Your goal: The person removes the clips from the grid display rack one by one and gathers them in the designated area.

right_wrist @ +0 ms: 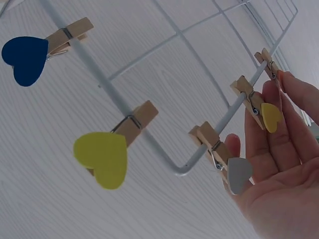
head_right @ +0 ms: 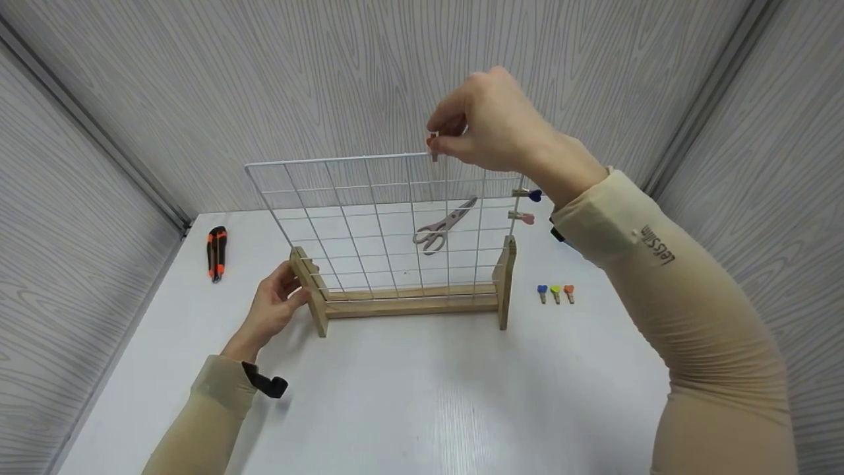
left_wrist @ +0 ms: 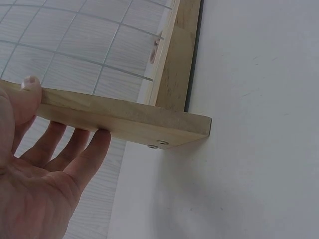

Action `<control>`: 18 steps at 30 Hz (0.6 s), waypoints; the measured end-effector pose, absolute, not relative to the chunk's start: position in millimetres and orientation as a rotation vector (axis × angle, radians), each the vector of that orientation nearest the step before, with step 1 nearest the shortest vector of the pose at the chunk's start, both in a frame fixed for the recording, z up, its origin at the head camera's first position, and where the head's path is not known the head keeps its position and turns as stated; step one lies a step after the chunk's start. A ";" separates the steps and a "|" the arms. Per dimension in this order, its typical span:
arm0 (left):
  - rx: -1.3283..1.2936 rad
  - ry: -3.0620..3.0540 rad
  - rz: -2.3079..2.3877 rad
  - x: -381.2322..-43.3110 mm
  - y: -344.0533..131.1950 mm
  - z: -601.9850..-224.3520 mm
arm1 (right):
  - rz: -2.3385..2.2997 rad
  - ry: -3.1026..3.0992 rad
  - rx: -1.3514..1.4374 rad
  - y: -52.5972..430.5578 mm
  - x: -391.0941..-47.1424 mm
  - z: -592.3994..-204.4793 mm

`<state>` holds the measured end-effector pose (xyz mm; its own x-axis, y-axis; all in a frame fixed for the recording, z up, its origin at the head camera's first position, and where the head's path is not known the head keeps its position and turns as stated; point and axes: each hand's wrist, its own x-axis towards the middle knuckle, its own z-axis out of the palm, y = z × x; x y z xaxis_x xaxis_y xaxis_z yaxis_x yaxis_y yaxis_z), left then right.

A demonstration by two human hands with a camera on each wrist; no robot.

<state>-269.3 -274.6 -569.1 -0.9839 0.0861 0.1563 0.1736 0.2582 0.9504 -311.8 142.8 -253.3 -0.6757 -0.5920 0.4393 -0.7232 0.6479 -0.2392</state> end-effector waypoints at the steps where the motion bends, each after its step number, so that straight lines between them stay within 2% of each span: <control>1: -0.253 -2.430 -1.856 -269.3 -274.6 -569.8 | 0.582 -2.542 1.054 142.7 -312.6 -253.9; 9: -0.254 -2.423 -1.851 -268.8 -274.2 -570.2 | 0.646 -2.489 1.092 140.9 -314.0 -257.8; 18: -0.244 -2.435 -1.855 -268.4 -273.3 -568.6 | 0.683 -2.496 1.011 142.2 -306.0 -254.0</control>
